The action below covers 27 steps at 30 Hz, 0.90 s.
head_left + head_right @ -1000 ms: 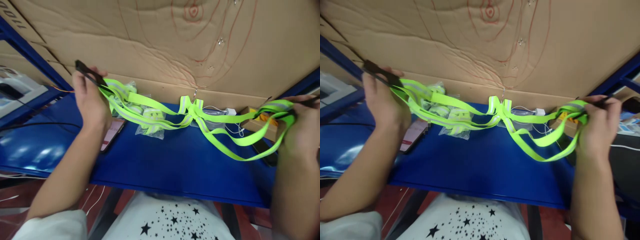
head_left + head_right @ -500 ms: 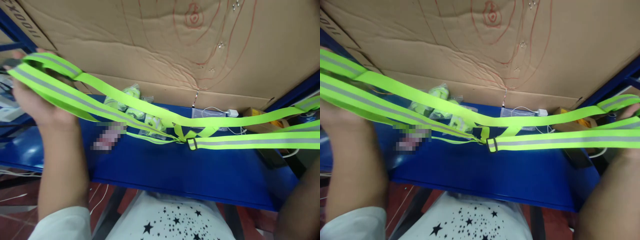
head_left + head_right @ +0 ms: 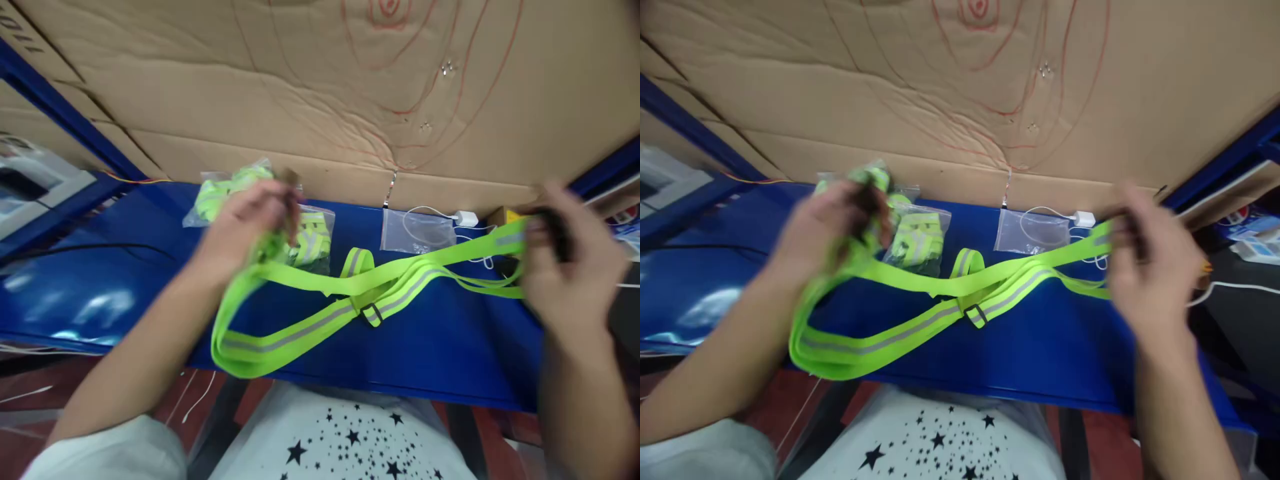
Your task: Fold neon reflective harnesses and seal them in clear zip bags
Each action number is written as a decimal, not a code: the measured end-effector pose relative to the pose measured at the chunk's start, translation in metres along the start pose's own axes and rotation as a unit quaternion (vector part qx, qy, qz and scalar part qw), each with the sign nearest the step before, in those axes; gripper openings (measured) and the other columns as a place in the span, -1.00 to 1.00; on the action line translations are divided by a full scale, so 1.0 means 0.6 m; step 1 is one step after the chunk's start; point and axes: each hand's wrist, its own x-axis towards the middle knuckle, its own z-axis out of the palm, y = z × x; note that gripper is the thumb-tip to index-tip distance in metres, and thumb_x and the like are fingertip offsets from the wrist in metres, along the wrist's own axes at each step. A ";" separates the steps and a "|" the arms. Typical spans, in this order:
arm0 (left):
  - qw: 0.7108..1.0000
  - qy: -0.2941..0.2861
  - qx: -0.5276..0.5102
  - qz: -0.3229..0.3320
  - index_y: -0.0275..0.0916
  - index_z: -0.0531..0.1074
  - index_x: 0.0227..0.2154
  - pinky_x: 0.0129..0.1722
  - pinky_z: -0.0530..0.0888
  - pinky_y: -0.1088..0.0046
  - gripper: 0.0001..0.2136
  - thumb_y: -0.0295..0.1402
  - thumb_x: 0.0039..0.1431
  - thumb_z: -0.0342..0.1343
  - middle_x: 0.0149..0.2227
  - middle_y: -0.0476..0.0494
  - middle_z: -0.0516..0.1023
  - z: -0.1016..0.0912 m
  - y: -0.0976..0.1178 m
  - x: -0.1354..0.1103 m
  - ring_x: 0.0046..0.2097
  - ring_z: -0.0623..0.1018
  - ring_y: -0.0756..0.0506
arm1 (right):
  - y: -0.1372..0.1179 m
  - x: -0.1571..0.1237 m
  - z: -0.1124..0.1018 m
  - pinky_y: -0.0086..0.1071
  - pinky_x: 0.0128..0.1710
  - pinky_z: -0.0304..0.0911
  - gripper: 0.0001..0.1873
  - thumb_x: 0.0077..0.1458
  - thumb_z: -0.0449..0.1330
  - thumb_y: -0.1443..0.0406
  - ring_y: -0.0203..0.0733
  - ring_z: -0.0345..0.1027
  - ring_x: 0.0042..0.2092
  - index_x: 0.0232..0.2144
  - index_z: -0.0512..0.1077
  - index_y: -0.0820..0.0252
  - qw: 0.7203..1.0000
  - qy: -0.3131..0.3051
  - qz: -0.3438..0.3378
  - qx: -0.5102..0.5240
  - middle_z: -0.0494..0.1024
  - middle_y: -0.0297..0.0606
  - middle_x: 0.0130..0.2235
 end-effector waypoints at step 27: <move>0.976 -0.193 0.080 -0.061 -0.26 0.49 -0.12 -0.19 0.43 0.37 -0.79 -0.24 0.33 0.17 -0.21 -0.11 0.60 0.166 -0.065 -0.102 -0.22 0.54 -0.09 | -0.210 -0.106 0.103 -0.05 -0.16 0.54 -0.07 0.19 0.12 0.45 0.20 0.35 0.07 0.49 -0.19 0.27 0.964 -0.226 -0.140 0.020 0.39 0.12 0.22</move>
